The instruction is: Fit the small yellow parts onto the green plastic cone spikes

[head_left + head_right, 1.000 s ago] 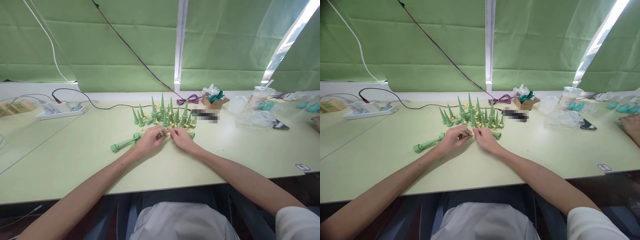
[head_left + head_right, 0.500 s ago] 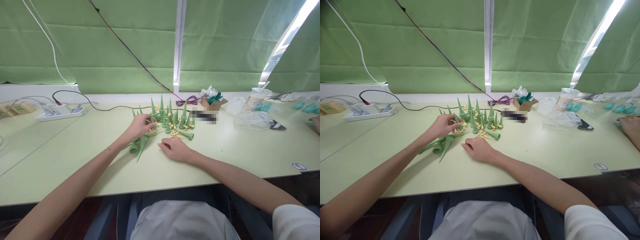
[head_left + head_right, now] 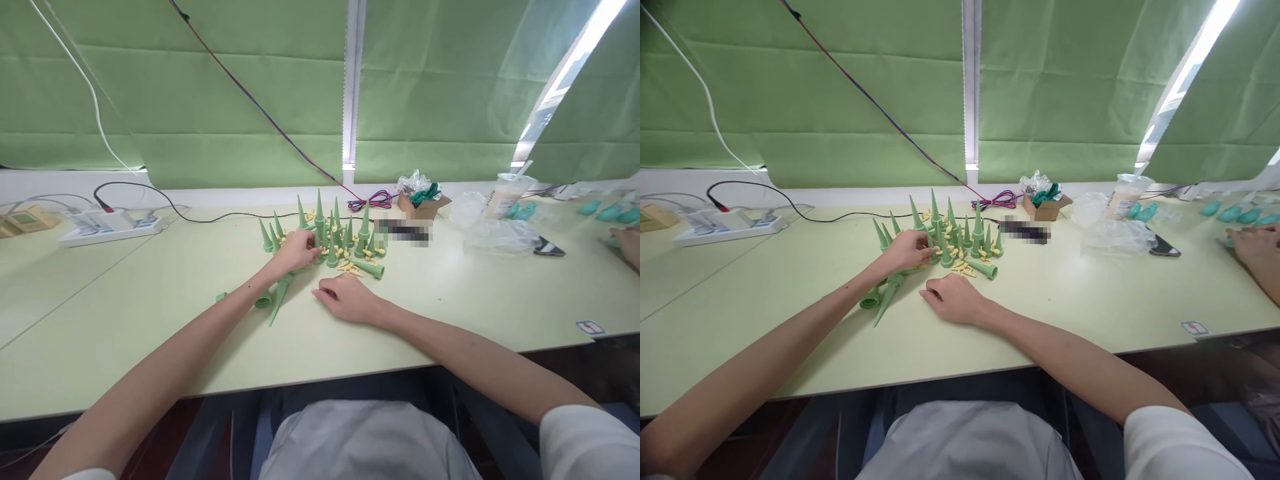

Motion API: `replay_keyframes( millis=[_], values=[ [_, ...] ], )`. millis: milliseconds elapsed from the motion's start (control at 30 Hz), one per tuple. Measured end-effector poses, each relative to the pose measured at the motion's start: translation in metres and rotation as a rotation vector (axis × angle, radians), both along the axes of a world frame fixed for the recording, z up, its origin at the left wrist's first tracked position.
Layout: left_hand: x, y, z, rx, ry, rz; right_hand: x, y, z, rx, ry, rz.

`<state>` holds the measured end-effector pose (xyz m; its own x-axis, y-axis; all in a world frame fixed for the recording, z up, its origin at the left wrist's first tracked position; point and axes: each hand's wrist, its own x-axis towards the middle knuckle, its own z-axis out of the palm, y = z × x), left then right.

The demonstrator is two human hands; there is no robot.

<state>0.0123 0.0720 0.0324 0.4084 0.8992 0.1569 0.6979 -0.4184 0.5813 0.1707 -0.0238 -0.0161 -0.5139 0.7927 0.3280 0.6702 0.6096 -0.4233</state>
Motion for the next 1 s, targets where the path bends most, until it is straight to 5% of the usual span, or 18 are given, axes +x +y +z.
replay_keyframes(
  millis=[267, 500, 700, 1000],
  values=[
    [-0.008, -0.006, 0.012, 0.053, -0.023, 0.046, 0.001, 0.001, -0.001, -0.004, 0.004, 0.009],
    [-0.055, -0.017, 0.039, 0.196, 0.154, 0.087, 0.002, 0.002, -0.002, 0.002, 0.024, 0.012],
    [-0.088, -0.02, 0.025, 0.047, 0.316, -0.028, 0.002, 0.001, -0.001, -0.034, 0.038, 0.01],
    [-0.089, -0.016, 0.004, -0.002, 0.374, -0.101, 0.001, 0.001, -0.005, -0.033, 0.036, -0.014]
  ],
)
